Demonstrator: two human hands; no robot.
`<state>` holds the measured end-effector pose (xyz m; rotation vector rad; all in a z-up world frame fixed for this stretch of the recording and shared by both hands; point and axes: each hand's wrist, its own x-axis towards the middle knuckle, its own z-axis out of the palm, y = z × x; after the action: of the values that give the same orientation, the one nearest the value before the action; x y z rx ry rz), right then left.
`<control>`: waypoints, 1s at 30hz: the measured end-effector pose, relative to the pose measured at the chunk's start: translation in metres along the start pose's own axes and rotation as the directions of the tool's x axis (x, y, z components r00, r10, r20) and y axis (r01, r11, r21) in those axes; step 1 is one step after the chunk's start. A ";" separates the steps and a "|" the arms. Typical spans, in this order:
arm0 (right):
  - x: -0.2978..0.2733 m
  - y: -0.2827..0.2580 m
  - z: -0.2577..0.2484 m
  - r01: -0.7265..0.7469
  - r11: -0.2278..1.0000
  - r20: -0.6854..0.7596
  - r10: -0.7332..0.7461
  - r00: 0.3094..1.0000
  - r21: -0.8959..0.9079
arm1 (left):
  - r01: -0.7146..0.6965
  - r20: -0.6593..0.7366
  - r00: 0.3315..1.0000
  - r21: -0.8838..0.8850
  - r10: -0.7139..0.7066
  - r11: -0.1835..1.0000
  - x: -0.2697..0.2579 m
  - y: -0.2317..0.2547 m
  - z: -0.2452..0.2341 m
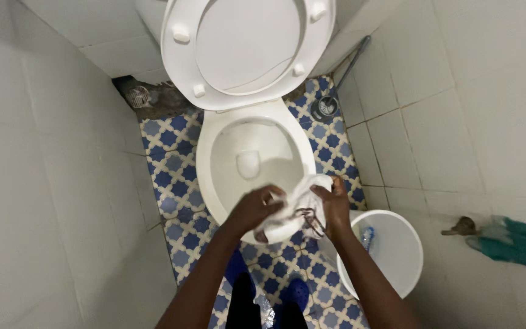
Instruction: The person cleans a toilet bowl using a yellow sponge and a blue scrubbing brush, repeatedly dipping them into a white bucket of water and scrubbing the interior surfaces. They then wipe the rim and seat with a cloth and finish by scrubbing the bowl with a long-handled toilet brush.
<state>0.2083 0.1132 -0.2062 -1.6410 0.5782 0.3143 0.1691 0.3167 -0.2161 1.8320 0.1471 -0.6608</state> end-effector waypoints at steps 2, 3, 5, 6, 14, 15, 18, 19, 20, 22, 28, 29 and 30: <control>0.009 0.006 0.029 0.182 0.920 -0.091 -0.226 0.970 -0.347 | 0.043 -0.304 0.949 -0.145 -0.086 0.988 0.032 -0.009 -0.014; 0.013 0.010 0.044 0.203 0.870 -0.130 -0.289 0.949 -0.450 | 0.046 -0.444 0.885 -0.219 -0.142 0.975 0.046 -0.013 -0.015; 0.023 0.019 0.069 0.207 0.734 -0.186 -0.415 0.891 -0.646 | -0.051 -0.530 0.835 -0.336 -0.144 0.941 0.068 -0.016 0.000; 0.031 0.024 0.079 0.155 0.946 -0.164 -0.207 0.964 -0.284 | -0.099 -0.573 0.804 -0.391 -0.158 0.915 0.076 -0.018 0.010; 0.175 0.074 0.080 -0.260 0.946 0.108 0.242 0.964 0.193 | -0.405 -0.448 0.837 -0.121 0.315 0.906 0.094 -0.098 -0.024; 0.211 0.070 0.074 -0.101 0.975 0.022 0.099 0.995 0.197 | -0.152 -0.486 0.872 -0.157 0.058 0.976 0.091 -0.110 -0.037; 0.296 0.069 0.087 0.360 0.932 -0.205 -0.345 0.916 0.037 | 0.213 -0.660 0.730 -0.027 -0.177 0.977 0.095 -0.141 -0.089; 0.316 0.073 0.101 0.463 0.869 -0.262 -0.494 0.829 -0.174 | 0.188 -0.662 0.732 -0.034 -0.163 0.982 0.097 -0.150 -0.103; 0.330 0.080 0.115 0.507 0.768 -0.303 -0.628 0.717 -0.391 | 0.162 -0.661 0.736 -0.041 -0.149 0.986 0.099 -0.159 -0.113; 0.343 0.099 0.153 0.442 0.508 -0.240 -0.812 0.532 -0.739 | 0.144 -0.633 0.759 -0.066 -0.153 0.987 0.107 -0.168 -0.118; 0.285 0.129 0.293 0.553 0.753 -0.365 -0.657 0.660 -0.356 | 0.284 -0.495 0.784 -0.250 -0.375 0.925 0.108 -0.174 -0.130; 0.262 0.123 0.314 0.307 0.508 -0.164 -0.687 0.708 -0.805 | 0.285 -0.475 0.785 -0.293 -0.398 0.913 0.106 -0.175 -0.134; 0.238 0.114 0.334 0.045 0.043 0.009 -0.610 0.792 -0.998 | 0.277 -0.457 0.787 -0.337 -0.414 0.900 0.107 -0.174 -0.137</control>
<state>0.3871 0.3880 -0.4783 -3.2374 0.1694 -0.1561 0.2368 0.4814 -0.3860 1.7029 0.9166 -0.3516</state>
